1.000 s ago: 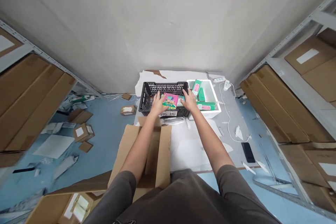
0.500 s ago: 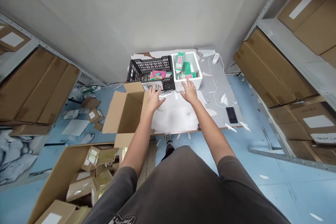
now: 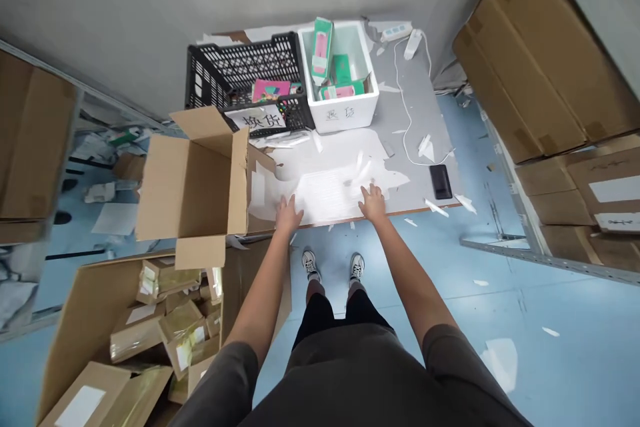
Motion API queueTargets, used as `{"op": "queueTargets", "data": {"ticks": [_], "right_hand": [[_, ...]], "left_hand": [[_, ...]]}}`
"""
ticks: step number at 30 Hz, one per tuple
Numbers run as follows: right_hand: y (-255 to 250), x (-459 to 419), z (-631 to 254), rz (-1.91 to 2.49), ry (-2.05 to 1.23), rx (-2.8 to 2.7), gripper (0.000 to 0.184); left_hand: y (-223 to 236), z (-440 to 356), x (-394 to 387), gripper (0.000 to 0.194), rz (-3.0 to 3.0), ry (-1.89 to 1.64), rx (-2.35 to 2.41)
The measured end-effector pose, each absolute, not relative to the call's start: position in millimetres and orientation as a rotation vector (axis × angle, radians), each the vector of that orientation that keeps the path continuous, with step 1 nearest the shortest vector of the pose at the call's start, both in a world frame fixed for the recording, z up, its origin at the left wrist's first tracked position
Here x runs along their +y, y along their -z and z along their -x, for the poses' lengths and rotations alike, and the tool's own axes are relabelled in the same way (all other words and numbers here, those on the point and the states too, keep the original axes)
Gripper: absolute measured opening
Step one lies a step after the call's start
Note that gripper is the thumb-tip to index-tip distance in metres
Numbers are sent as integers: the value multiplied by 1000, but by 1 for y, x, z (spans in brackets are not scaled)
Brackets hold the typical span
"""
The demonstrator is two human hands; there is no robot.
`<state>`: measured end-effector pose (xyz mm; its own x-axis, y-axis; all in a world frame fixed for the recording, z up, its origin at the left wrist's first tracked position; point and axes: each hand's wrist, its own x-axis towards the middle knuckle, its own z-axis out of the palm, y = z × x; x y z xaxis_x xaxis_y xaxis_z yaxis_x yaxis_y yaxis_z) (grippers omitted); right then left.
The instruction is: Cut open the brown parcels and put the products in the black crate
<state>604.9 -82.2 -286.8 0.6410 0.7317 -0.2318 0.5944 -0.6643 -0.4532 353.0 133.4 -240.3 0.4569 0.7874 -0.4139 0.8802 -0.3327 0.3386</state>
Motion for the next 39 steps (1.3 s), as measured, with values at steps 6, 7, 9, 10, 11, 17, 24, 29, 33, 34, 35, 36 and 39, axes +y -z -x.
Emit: {"op": "queueTargets", "data": {"ticks": [6,7,9,10,11,17,24,29,33,34,35,36,39], "right_hand": [[340,-72,-578,2747,-548,-1030,40],[343,-69,-574,2766,-537,-1020,35],[343,-64,-569,2787,-531,-1014,30],[341,-61,-567,2789,-528,-1015,30],[338,-59,-566,2791,-517,-1010,30],[292,-49,-557,2713,-262,-991,30],[191,-14,-508,2112,-2,-1455,23],[119,30,-467,1789,18,-1638,23],[76,82,-429,1578,74,-1704,26],[67,97,-419,1555,86,-1696,26],[59,112,-409,1547,95,-1677,24],[52,128,-398,1547,100,-1652,23],[29,169,-371,1547,96,-1562,21]], "left_hand": [[305,-331,141,59,-2219,286,1501],[310,-329,141,55,-2229,258,1490],[317,-326,141,45,-2234,225,1447],[318,-326,141,41,-2236,222,1426],[318,-326,140,39,-2241,220,1406],[279,-341,126,36,-2346,45,1277],[177,-354,104,34,-2352,-391,913],[107,-324,121,30,-2240,-621,745],[51,-276,148,39,-2207,-737,762],[38,-262,156,41,-2231,-796,754],[27,-248,163,41,-2261,-869,760],[18,-232,170,39,-2287,-952,791],[3,-182,195,33,-2283,-1159,1044]]}}
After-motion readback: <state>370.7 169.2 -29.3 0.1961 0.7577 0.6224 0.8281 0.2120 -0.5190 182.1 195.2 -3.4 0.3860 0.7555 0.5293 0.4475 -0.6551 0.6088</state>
